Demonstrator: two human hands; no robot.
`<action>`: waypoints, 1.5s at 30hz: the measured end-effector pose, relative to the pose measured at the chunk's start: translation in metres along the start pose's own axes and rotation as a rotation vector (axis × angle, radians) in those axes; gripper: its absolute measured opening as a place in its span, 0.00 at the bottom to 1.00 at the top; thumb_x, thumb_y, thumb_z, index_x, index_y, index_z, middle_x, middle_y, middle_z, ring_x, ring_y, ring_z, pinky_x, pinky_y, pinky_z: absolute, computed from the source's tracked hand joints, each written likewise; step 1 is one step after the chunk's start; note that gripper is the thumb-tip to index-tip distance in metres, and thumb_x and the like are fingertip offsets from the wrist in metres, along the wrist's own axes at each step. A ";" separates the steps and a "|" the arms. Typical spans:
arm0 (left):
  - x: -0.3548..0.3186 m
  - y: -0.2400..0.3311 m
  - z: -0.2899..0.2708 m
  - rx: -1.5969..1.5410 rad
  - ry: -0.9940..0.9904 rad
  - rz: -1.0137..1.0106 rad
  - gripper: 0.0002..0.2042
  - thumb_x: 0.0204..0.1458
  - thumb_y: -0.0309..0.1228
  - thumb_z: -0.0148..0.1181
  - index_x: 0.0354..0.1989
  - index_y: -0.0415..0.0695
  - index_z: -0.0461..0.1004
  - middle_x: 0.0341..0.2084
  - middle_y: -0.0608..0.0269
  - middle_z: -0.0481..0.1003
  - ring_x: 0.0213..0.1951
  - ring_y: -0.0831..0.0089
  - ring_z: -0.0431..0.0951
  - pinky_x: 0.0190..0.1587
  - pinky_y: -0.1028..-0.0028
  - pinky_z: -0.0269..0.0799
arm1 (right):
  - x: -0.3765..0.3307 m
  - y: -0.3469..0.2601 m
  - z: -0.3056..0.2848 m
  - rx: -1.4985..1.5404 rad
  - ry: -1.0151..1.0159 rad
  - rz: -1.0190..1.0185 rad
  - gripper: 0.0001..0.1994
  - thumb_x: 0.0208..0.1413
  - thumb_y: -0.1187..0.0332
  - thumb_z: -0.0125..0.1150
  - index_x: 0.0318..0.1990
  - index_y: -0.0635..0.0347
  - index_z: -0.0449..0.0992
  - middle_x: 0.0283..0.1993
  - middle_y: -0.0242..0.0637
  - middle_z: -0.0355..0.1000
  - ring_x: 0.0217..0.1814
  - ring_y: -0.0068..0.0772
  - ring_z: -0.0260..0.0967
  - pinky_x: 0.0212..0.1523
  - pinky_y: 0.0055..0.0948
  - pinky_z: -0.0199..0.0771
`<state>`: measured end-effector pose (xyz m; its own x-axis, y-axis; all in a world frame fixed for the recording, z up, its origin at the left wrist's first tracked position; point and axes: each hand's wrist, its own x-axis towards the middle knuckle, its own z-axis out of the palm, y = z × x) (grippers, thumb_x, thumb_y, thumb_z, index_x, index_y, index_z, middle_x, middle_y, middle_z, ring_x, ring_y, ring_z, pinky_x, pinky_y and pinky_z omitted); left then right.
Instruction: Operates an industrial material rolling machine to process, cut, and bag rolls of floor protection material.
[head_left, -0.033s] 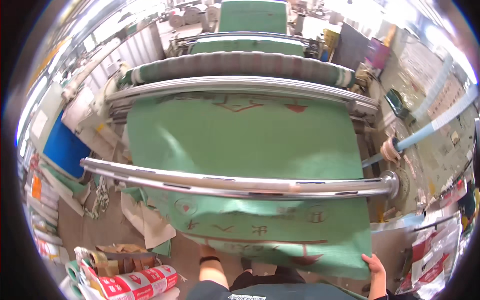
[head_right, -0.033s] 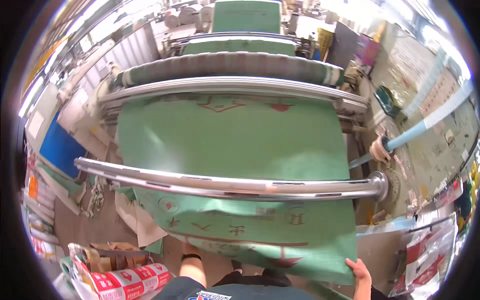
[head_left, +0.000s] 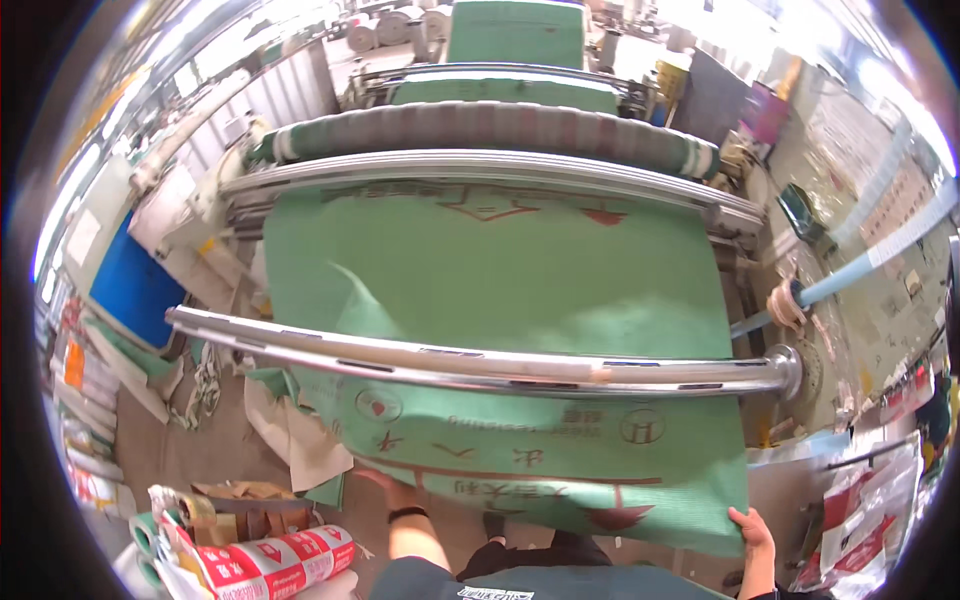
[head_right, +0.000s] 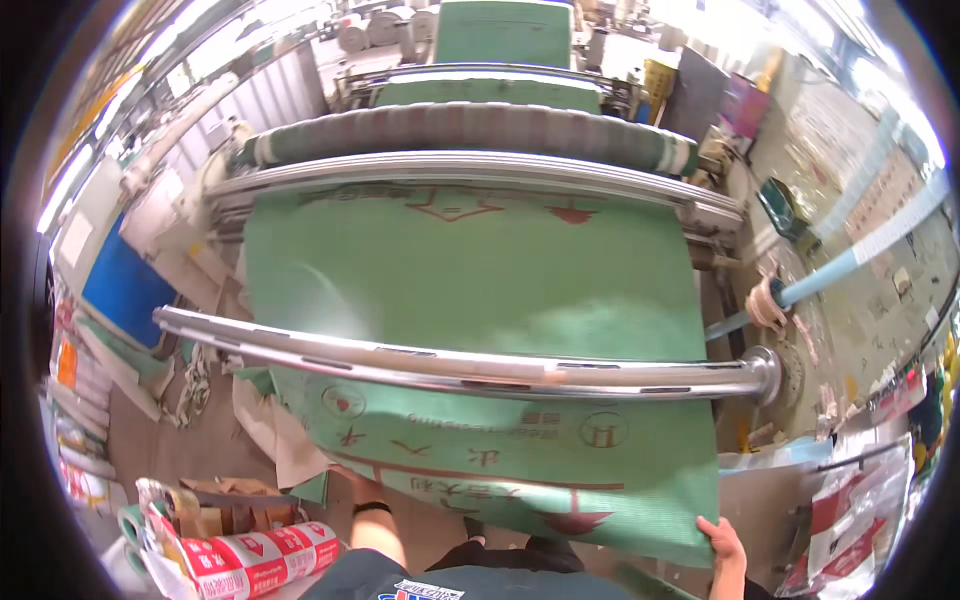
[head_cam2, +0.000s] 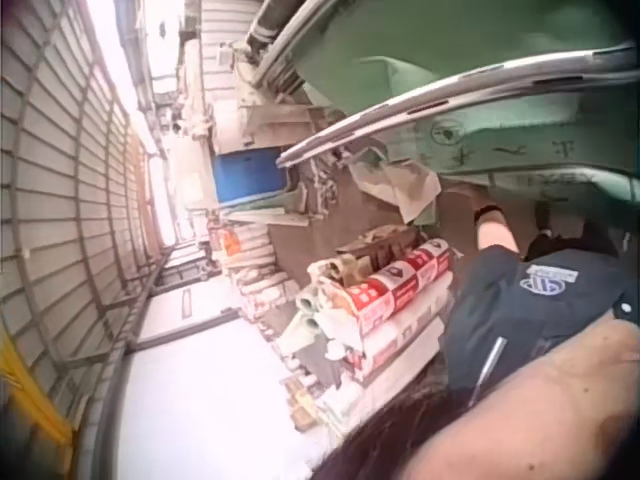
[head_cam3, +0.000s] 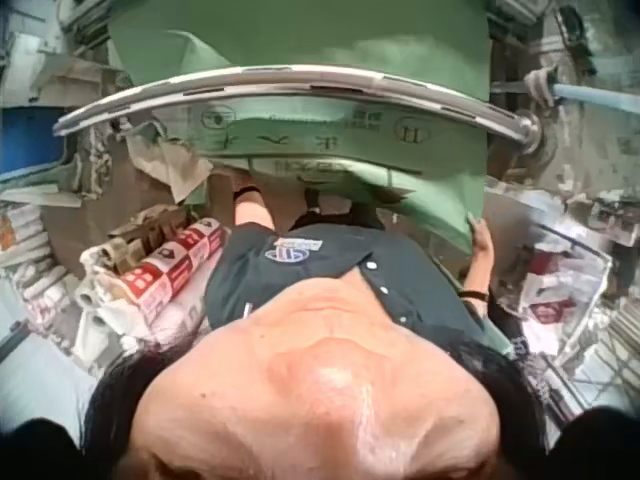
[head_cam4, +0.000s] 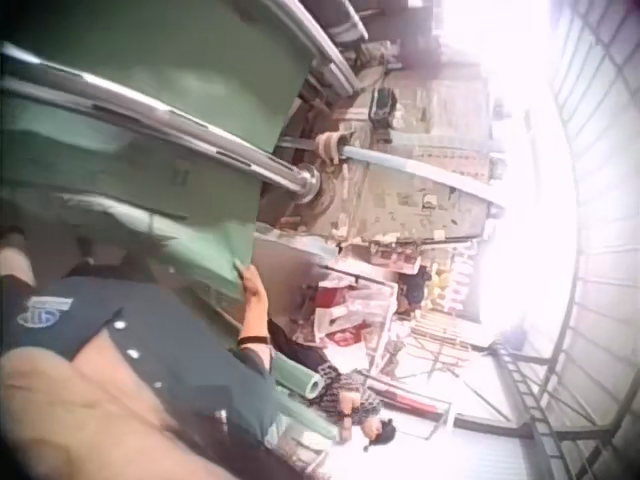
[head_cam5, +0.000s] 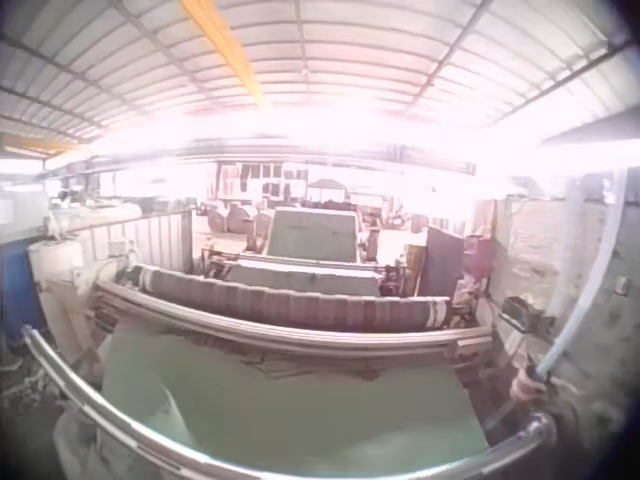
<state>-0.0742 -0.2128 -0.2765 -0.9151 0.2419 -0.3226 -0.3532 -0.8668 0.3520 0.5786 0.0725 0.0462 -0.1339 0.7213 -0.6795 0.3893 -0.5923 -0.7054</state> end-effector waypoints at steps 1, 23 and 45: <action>0.017 0.067 -0.021 -0.016 -0.040 0.119 0.38 0.57 0.62 0.35 0.68 0.46 0.52 0.66 0.59 0.54 0.64 0.60 0.56 0.67 0.59 0.48 | 0.007 -0.005 0.007 0.003 -0.022 -0.040 0.19 0.51 0.67 0.65 0.47 0.71 0.73 0.41 0.37 0.76 0.41 0.30 0.73 0.46 0.30 0.71; -0.167 -0.063 0.449 1.617 -1.306 0.379 0.21 0.55 0.37 0.57 0.54 0.39 0.68 0.52 0.54 0.70 0.60 0.62 0.64 0.64 0.61 0.54 | 0.274 -0.249 0.052 0.600 -0.467 -0.405 0.23 0.67 0.58 0.40 0.53 0.74 0.68 0.48 0.49 0.73 0.46 0.45 0.74 0.49 0.34 0.75; -0.166 -0.205 0.463 2.197 -1.840 -0.169 0.38 0.18 0.44 0.76 0.45 0.42 0.73 0.33 0.51 0.78 0.40 0.55 0.78 0.46 0.62 0.72 | 0.060 -0.204 -0.206 0.046 1.448 -1.113 0.32 0.43 0.54 0.73 0.54 0.63 0.72 0.49 0.40 0.71 0.50 0.32 0.69 0.50 0.31 0.70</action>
<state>0.0600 0.1263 0.1116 0.1587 0.9300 -0.3316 0.8681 0.0286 0.4956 0.6792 0.3106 0.1914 0.5305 0.4342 0.7281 0.6549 0.3354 -0.6772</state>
